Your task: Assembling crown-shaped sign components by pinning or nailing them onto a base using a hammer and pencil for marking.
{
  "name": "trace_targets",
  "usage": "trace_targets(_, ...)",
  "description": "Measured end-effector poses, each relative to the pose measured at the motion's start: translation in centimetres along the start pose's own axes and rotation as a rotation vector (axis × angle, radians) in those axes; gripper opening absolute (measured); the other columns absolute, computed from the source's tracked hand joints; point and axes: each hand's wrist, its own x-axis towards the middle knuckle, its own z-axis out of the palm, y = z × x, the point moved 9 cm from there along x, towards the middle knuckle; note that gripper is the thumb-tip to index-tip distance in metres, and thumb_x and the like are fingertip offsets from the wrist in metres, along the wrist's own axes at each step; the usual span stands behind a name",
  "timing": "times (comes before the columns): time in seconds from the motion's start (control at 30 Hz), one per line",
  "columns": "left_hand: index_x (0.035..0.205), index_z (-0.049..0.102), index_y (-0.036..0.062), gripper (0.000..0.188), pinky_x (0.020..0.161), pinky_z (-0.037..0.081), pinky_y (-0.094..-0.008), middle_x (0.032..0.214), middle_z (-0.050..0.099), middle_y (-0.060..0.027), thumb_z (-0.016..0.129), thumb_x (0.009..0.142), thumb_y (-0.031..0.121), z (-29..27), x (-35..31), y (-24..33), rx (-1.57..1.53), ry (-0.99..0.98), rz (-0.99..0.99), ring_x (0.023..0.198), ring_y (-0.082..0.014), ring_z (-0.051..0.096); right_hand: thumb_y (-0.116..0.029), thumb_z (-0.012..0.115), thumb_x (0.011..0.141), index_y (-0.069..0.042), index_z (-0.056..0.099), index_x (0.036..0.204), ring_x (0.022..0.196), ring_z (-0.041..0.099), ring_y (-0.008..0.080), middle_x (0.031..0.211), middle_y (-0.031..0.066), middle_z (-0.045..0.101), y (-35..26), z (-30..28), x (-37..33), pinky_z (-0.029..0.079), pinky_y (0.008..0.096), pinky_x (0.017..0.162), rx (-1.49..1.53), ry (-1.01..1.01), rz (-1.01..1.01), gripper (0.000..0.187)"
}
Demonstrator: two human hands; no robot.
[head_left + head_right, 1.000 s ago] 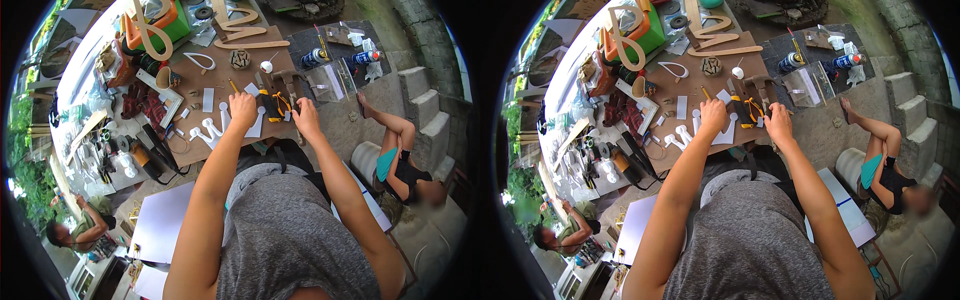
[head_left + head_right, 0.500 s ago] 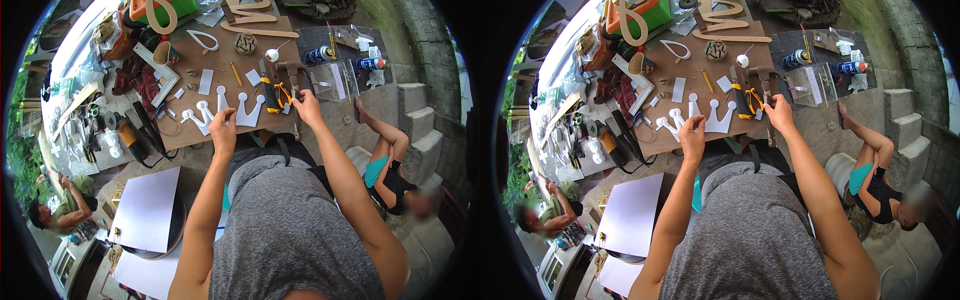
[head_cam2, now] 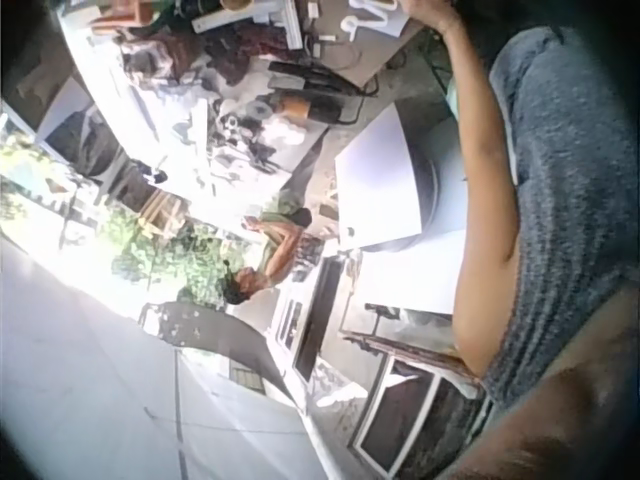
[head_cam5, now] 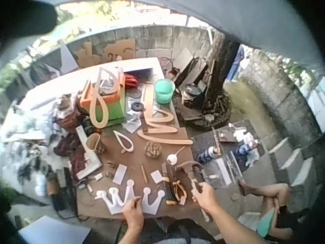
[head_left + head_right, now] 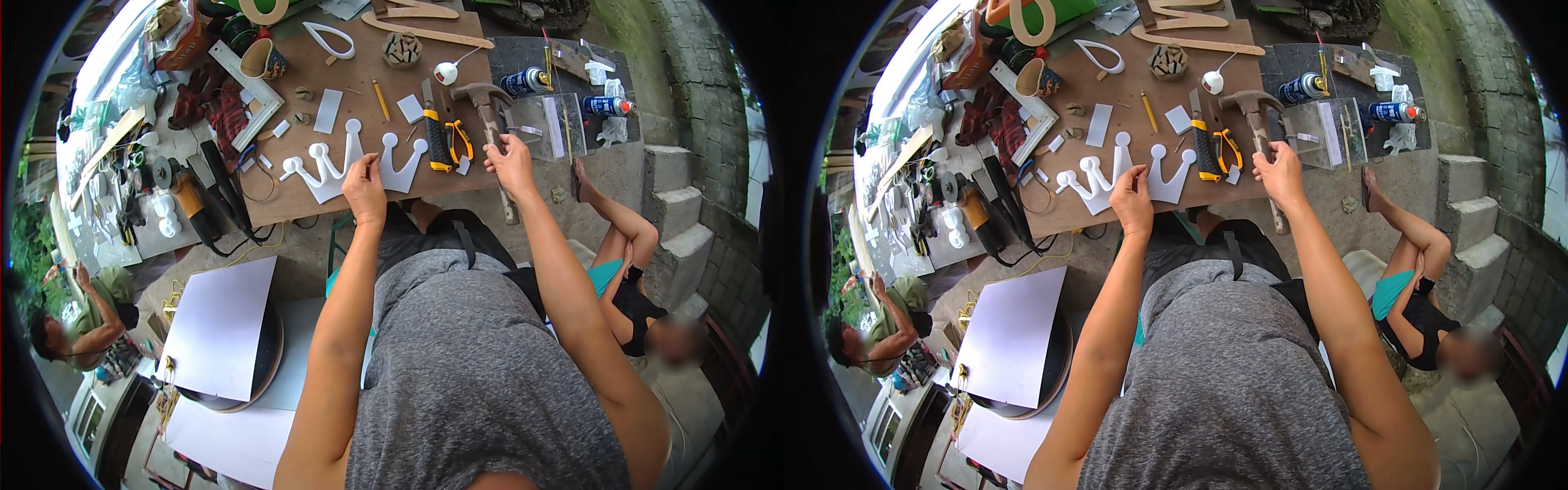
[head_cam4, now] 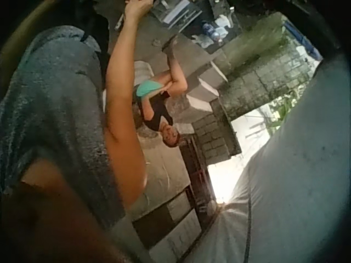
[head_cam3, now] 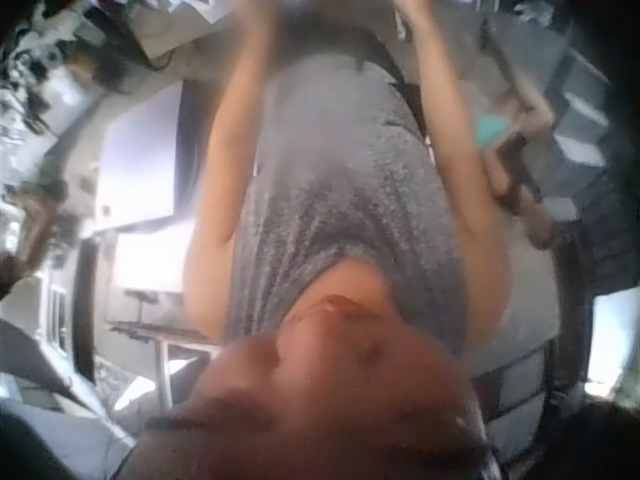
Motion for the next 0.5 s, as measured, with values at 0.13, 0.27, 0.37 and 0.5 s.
trace_targets(0.13, 0.102, 0.071, 0.0006, 0.01, 0.07, 0.052, -0.0375, 0.09, 0.07, -0.0139, 0.069, 0.093, 0.004, 0.5, 0.2, 0.8, 0.005, -0.011, 0.039, 0.076, -0.0285, 0.067, -0.01, 0.074, 0.086, 0.005, 0.058, 0.116, 0.08, 0.068, 0.0204, 0.094, 0.013, 0.068, -0.6, -2.2, -1.0, 0.055, 0.0352, 0.074, -0.297, 0.076, -0.194, 0.036)
trace_targets(0.27, 0.101, 0.07, 0.0005, 0.009, 0.07, 0.052, -0.0381, 0.09, 0.069, -0.0139, 0.068, 0.094, 0.004, 0.5, 0.0, 0.8, 0.033, -0.033, 0.046, 0.077, -0.0296, 0.067, -0.01, 0.074, 0.085, 0.002, 0.059, 0.114, 0.089, 0.067, 0.0225, 0.097, 0.0137, 0.068, -5.1, -2.5, -4.3, 0.053, 0.0376, 0.08, -0.275, 0.078, -0.291, 0.035)
trace_targets(0.37, 0.101, 0.071, 0.0004, 0.009, 0.07, 0.053, -0.0381, 0.09, 0.069, -0.0139, 0.069, 0.093, 0.004, 0.5, 0.1, 0.7, 0.019, -0.03, 0.043, 0.077, -0.0294, 0.067, -0.012, 0.072, 0.087, 0.002, 0.058, 0.117, 0.092, 0.068, 0.0276, 0.103, 0.0174, 0.067, -7.2, -1.3, -5.9, 0.052, 0.0383, 0.083, -0.247, -0.023, -0.285, 0.036)
trace_targets(0.5, 0.099, 0.071, 0.0003, 0.008, 0.07, 0.052, -0.0382, 0.09, 0.069, -0.0139, 0.069, 0.092, 0.004, 0.7, 0.0, 0.3, 0.054, -0.043, 0.028, 0.076, -0.0294, 0.067, -0.013, 0.069, 0.091, 0.002, 0.056, 0.121, 0.1, 0.065, 0.0389, 0.109, 0.0228, 0.064, -10.4, 1.7, -8.4, 0.051, 0.0411, 0.086, -0.378, -0.175, -0.494, 0.036)
